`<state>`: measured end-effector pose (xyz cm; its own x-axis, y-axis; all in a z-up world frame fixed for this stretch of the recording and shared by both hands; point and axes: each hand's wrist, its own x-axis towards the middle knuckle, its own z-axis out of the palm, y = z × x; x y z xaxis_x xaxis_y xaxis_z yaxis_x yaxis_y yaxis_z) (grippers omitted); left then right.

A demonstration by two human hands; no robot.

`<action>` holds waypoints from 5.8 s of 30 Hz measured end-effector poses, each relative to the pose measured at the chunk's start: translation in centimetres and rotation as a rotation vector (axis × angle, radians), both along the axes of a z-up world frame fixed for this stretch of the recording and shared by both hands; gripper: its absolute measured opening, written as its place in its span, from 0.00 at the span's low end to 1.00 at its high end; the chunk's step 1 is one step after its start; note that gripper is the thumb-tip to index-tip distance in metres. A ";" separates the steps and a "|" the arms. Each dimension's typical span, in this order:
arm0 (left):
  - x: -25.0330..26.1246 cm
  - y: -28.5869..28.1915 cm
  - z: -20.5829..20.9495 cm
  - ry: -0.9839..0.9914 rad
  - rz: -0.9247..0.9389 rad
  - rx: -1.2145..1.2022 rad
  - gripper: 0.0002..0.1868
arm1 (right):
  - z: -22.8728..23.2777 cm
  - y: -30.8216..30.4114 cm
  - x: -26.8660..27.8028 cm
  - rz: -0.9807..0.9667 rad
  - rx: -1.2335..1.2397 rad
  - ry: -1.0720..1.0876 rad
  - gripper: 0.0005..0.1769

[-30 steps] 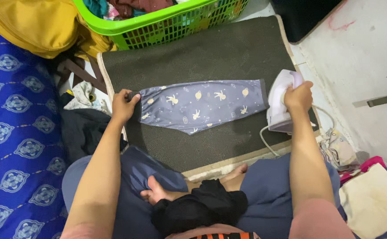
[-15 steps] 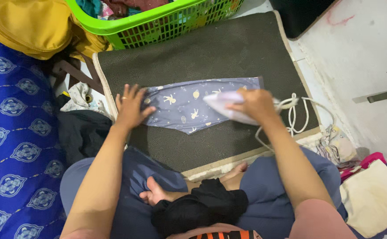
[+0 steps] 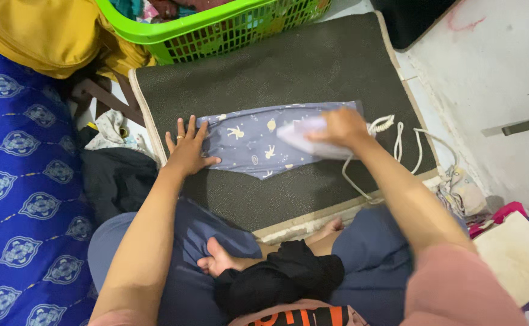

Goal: The person irons two small pieces of patterned fabric on a low ironing board. They first iron a blue patterned piece, fold it, and set it aside. Then they iron a white patterned piece, folding it as well.

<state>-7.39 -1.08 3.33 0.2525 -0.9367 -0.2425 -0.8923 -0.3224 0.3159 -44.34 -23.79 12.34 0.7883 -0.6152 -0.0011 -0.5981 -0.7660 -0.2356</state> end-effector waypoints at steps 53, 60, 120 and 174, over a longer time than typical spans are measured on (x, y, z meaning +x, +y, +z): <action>5.4 -0.3 -4.5 0.629 0.651 -0.242 0.32 | -0.4 11.0 12.6 0.014 0.059 0.098 0.36; 4.6 -1.0 -4.4 0.490 0.553 -0.103 0.64 | -1.0 9.5 16.4 -0.185 0.004 -0.003 0.33; 3.8 -0.5 -3.0 0.603 0.579 0.026 0.44 | -0.5 13.8 16.9 -0.145 -0.010 -0.058 0.34; 2.4 1.9 1.6 0.256 0.115 -0.369 0.36 | -3.8 3.8 -9.7 -0.097 -0.352 -0.031 0.25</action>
